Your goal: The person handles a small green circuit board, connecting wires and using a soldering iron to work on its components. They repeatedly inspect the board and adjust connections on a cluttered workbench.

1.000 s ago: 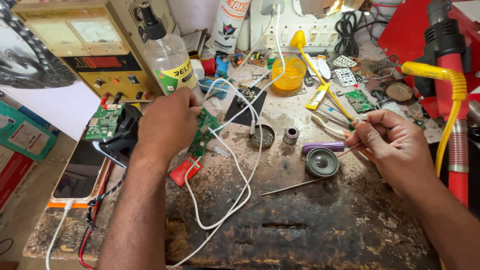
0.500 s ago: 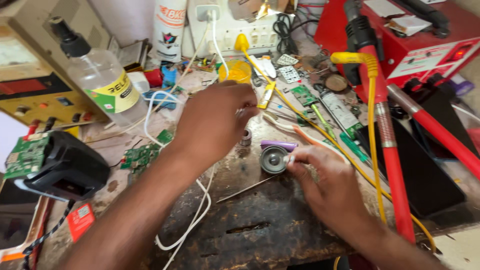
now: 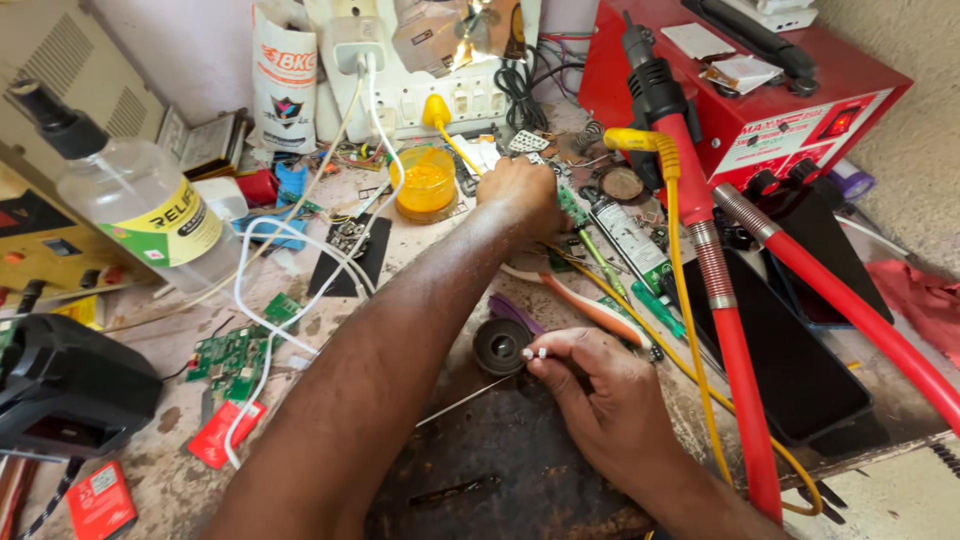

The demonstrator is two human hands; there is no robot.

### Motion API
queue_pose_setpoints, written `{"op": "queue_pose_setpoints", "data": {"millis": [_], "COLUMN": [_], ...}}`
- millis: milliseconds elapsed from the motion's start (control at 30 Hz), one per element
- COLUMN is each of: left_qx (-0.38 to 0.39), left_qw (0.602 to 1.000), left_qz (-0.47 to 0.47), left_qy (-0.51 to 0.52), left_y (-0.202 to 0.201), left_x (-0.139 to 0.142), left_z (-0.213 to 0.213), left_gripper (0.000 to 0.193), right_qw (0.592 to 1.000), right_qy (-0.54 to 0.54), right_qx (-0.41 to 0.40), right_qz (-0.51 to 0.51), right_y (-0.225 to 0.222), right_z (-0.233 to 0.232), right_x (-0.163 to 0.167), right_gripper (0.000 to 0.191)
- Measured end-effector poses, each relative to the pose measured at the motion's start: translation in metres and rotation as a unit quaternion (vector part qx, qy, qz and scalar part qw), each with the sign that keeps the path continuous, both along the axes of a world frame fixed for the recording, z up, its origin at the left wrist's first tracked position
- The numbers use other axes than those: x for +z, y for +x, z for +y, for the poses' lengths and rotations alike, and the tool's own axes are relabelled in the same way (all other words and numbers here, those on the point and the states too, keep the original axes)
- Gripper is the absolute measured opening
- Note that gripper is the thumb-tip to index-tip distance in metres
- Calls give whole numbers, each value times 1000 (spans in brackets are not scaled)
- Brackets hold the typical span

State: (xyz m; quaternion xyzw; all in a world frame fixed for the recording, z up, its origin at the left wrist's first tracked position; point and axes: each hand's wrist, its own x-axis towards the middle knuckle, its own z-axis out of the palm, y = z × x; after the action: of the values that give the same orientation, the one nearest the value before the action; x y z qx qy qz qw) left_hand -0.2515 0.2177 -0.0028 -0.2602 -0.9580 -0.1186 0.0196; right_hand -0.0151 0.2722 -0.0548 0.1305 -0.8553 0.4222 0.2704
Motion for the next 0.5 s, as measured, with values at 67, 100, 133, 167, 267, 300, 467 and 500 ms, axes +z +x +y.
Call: {"op": "queue_pose_setpoints", "data": {"millis": [67,100,133,167,267,300,467,500], "left_qx": [-4,-6,-11,-15,-23,-25,-127,-142], "left_qw": [1000,1000,1000,998,979,964,801,754], "left_qz": [2,2,22,43,49,43,-247,-307], "left_qy": [-17,-25,4,33,194,260,530,563], "left_y": [-5,-6,-6,-6,-6,-6,23,33], "left_x": [-1,-2,-4,-6,-8,-7,-8,-9], "left_z": [1,1,-1,-3,-11,-15,-70,-88], "left_gripper": [67,70,69,68,55,50,38,36], "right_qw": [1000,1000,1000,1000,1000,1000,996,995], "right_qy": [-12,-15,-19,-12,-2,-6,-45,-58], "right_qx": [5,7,11,12,13,10,-27,-21], "right_qz": [-8,-11,-14,-8,-1,-7,-73,-73], "right_y": [-2,-1,-1,-1,0,1,3,1], "right_z": [2,2,2,2,1,1,-2,-2], "right_x": [0,0,1,1,3,3,2,4], "right_gripper": [12,12,13,12,12,11,10,9]}}
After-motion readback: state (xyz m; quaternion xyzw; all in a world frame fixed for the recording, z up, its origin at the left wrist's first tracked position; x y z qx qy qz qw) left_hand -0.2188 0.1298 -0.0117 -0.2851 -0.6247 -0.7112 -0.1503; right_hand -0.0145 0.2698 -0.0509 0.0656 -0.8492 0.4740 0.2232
